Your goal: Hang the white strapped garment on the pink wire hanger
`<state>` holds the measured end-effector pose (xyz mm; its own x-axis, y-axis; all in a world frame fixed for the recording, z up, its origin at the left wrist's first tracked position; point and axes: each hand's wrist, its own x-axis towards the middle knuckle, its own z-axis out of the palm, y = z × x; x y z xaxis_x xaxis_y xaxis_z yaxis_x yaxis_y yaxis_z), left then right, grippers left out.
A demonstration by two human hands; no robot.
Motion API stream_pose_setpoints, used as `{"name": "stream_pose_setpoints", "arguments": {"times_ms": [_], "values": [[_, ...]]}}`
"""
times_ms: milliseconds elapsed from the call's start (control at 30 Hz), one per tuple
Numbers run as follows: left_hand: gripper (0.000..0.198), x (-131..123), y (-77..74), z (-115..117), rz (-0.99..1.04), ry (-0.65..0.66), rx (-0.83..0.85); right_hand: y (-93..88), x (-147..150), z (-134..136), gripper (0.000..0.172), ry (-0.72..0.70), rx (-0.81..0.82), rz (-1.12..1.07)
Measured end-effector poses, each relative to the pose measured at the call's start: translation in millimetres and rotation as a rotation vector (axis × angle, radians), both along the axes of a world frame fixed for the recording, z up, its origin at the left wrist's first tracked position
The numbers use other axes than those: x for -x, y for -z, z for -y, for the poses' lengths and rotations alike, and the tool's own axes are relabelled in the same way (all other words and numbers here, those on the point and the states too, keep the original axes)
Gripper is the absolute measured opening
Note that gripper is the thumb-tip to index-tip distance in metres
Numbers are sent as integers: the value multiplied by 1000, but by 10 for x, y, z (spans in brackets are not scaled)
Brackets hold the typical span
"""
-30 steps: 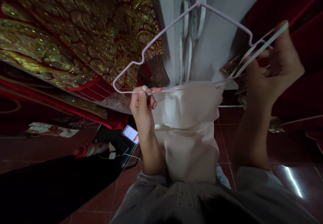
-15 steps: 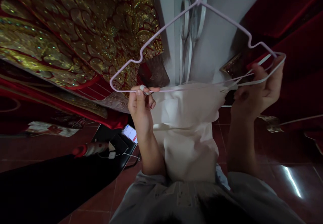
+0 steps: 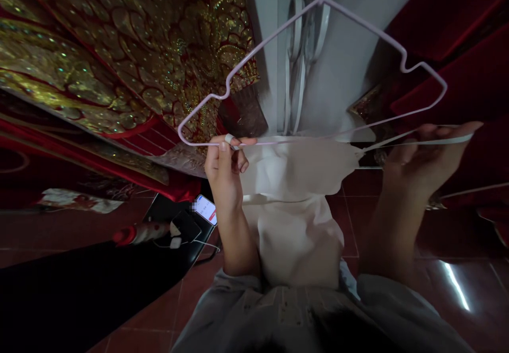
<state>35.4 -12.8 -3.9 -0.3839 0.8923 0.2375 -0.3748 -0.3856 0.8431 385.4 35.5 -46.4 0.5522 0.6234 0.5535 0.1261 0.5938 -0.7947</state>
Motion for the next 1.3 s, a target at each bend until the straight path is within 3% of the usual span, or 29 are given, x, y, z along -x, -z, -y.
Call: {"name": "stream_pose_setpoints", "arguments": {"times_ms": [33, 100, 267, 400, 600, 733, 867, 1000, 1133, 1300], "values": [[43, -2, 3, 0, -3, 6, -16, -58, 154, 45, 58, 98, -71, -54], [43, -6, 6, -2, -10, 15, -32, -193, 472, 152, 43, 104, -102, -19], [42, 6, -20, -4, -30, -8, 12, -521, 913, 420, 34, -167, 60, 347], [42, 1, -17, -6, -37, -20, 5, -574, 895, 432, 29, -219, 112, 535], [37, 0, 57, -46, 61, -81, -86, -547, 860, 410, 30, -194, 129, 558], [9, 256, 79, -85, 17, -294, -176, -553, 862, 448, 29, -218, 151, 476], [34, 635, 33, -135, -95, -418, -163, -516, 844, 452, 29, -270, 202, 377], [4, 824, -118, -196, -198, -274, -181, -492, 857, 442, 31, -290, 199, 341], [38, 765, -340, -311, -487, -142, -261, -470, 892, 432, 33, -306, 183, 343], [24, 628, -529, -463, -584, -72, -255, -450, 911, 425, 33, -324, 139, 304]]}}
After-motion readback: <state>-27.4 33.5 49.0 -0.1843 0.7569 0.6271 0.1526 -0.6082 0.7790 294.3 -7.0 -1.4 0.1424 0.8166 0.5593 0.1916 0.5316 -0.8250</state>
